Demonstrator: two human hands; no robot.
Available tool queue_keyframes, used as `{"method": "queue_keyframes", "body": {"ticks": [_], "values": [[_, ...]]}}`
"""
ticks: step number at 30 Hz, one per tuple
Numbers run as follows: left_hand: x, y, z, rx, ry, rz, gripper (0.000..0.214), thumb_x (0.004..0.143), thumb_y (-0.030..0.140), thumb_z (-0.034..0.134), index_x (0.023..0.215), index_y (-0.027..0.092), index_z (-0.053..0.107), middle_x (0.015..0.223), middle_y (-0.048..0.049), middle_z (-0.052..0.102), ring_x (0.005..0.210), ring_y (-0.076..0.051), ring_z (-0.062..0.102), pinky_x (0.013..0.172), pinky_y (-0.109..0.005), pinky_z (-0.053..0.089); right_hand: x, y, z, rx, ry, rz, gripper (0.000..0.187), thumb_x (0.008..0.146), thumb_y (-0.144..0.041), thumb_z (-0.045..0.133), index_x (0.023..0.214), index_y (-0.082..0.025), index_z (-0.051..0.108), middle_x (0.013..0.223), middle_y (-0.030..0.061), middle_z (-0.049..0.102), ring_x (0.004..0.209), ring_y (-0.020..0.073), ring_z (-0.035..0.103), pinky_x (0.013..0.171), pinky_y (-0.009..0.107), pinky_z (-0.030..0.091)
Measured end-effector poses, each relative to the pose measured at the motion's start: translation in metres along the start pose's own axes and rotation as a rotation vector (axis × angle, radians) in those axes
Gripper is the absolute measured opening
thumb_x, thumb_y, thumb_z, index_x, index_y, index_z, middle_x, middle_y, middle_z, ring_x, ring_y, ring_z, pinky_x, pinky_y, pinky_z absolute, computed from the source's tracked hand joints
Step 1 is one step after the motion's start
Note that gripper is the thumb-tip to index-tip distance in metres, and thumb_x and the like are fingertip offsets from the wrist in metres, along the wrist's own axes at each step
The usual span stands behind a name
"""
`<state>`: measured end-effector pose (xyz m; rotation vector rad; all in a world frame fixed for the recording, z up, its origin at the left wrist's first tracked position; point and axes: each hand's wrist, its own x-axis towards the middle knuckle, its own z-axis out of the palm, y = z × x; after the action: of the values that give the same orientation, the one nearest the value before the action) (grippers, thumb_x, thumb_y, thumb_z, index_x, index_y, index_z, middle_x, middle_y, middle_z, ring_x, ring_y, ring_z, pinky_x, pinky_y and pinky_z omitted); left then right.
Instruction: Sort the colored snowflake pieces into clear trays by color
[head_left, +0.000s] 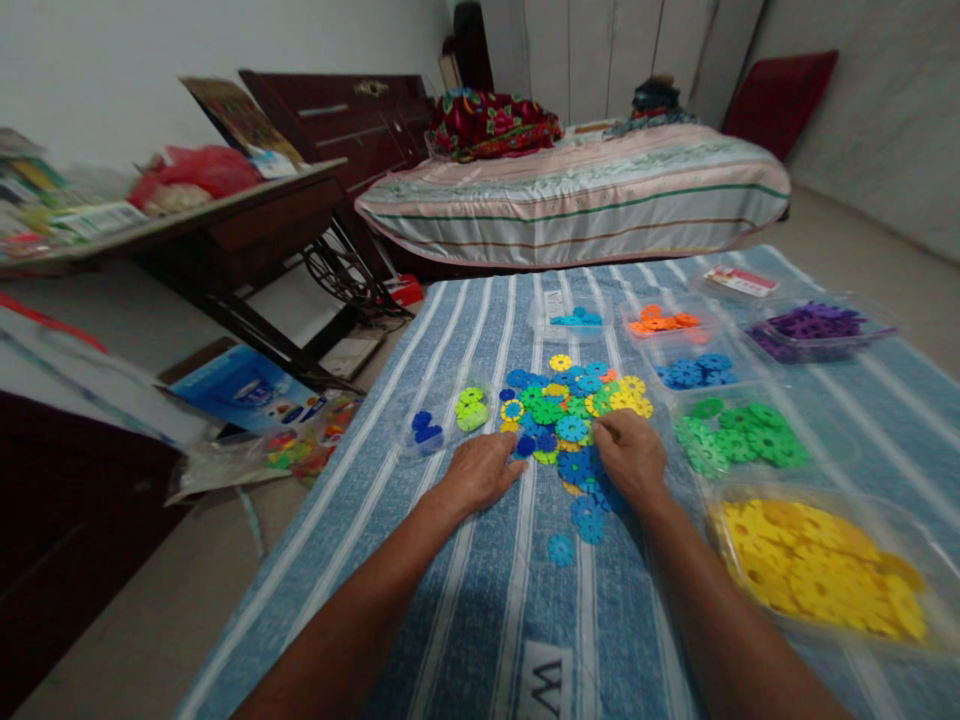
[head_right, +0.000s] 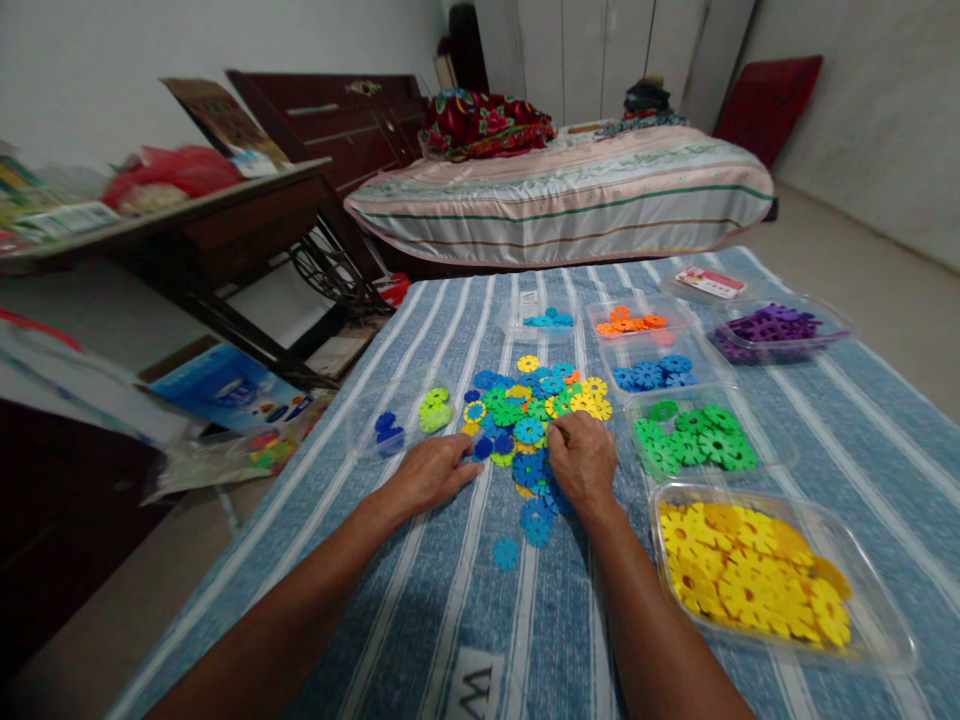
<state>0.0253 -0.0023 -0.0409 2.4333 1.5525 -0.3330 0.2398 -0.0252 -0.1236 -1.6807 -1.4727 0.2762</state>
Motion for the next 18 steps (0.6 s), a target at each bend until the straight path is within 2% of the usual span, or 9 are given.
{"method": "queue_keyframes", "body": {"ticks": [18], "values": [[-0.0018, 0.0018, -0.0004, 0.002, 0.008, -0.007, 0.023, 0.09, 0.037, 0.049, 0.097, 0.019, 0.061, 0.093, -0.0078, 0.07, 0.089, -0.024, 0.065, 0.072, -0.031, 0.044, -0.0002, -0.0009, -0.0008, 0.01, 0.002, 0.01, 0.027, 0.084, -0.034, 0.047, 0.071, -0.02, 0.066, 0.077, 0.0033, 0.063, 0.078, 0.0192, 0.055, 0.073, 0.031, 0.035]]}}
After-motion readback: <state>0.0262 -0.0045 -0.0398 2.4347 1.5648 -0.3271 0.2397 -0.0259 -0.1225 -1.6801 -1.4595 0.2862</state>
